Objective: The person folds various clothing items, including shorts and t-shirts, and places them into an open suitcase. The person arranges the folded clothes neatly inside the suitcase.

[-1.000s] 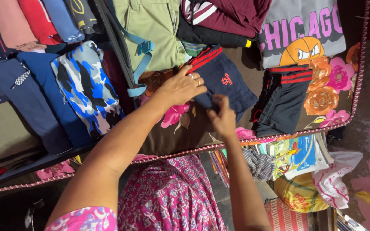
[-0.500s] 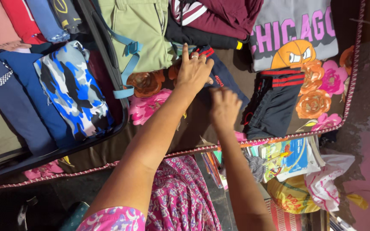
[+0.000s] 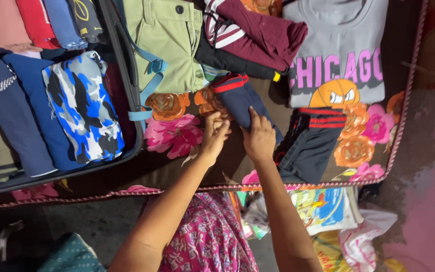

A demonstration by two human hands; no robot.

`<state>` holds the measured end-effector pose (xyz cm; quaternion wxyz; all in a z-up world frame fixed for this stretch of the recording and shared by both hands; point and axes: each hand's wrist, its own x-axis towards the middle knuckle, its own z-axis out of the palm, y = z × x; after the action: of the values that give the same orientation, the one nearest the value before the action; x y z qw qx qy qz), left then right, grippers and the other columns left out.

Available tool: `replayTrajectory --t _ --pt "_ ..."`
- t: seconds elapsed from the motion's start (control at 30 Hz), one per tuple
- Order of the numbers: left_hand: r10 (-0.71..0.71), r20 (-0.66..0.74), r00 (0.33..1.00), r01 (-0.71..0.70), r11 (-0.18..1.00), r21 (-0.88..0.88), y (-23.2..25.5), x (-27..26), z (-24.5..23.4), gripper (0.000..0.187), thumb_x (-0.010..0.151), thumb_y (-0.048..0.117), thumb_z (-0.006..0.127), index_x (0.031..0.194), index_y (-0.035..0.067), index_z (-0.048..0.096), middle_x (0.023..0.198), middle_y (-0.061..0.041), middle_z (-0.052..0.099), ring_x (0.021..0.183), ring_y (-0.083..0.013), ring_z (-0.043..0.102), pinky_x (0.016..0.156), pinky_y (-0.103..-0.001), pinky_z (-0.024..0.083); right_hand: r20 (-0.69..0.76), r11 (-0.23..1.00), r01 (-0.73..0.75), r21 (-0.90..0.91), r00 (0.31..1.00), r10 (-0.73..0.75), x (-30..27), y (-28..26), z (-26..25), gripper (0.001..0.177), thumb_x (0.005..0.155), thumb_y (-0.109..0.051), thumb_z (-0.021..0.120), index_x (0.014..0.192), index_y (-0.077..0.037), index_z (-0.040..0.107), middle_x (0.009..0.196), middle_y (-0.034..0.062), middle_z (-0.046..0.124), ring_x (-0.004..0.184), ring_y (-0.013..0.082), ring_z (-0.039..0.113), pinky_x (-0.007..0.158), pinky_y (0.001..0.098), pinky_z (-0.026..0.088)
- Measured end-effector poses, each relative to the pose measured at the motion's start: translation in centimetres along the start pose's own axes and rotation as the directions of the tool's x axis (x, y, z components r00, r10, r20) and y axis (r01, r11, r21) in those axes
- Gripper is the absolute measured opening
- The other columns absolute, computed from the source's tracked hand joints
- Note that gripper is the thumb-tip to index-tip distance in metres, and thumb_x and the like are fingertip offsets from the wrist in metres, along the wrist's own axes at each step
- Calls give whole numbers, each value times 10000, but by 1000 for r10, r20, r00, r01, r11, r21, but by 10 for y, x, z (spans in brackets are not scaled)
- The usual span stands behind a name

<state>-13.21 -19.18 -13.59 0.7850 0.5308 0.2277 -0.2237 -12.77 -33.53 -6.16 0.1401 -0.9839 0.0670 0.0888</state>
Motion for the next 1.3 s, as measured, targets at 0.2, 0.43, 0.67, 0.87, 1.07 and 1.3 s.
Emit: replayTrajectory --t 0.2,0.43,0.67,0.87,1.07,1.3 --pt "-224 132 966 235 969 -78 10 8 34 803 933 479 586 1587 235 189 1465 -78 487 1286 -207 504 997 -444 456 178 924 -93 371 984 27 6 28 -10 637 935 -360 734 1460 -93 492 1177 190 702 1096 395 662 900 471 521" --pt "25 91 995 -16 995 -96 32 -33 35 870 941 437 662 1626 109 236 1555 -155 430 1406 -245 435 1138 -387 367 333 208 -340 917 940 69 -28 15 21 503 1042 -282 592 1476 -70 455 1326 114 616 1184 192 581 1026 335 466" --pt "443 170 881 -442 896 -44 90 -63 0 868 969 277 720 1636 60 210 1650 -190 359 1519 -269 368 1241 -389 308 323 40 -326 944 944 71 -33 -43 2 595 1043 -325 532 1566 -138 320 1452 97 525 1295 225 537 1086 375 436" --pt "568 126 814 -581 790 195 153 -90 -55 834 1028 276 648 1660 41 158 1720 -210 272 1581 -320 328 1273 -398 304 95 136 -88 987 994 -50 -21 -142 -30 745 1075 -331 553 1664 -182 122 1648 115 320 1478 260 389 1207 391 342" --pt "664 -37 747 -621 715 321 200 -103 -131 746 1078 276 547 1663 40 151 1729 -236 250 1596 -360 317 1276 -424 314 -79 256 119 959 984 -162 -5 -254 -19 779 1090 -170 565 1695 -182 74 1754 125 141 1594 246 221 1289 375 218" --pt "589 -16 808 -443 625 643 230 -95 -215 735 1073 288 549 1662 39 186 1527 -271 511 1324 -431 579 1135 -498 432 -26 357 66 932 993 -115 5 -328 28 704 1069 -52 548 1663 -132 180 1685 135 305 1486 279 382 1226 378 324"
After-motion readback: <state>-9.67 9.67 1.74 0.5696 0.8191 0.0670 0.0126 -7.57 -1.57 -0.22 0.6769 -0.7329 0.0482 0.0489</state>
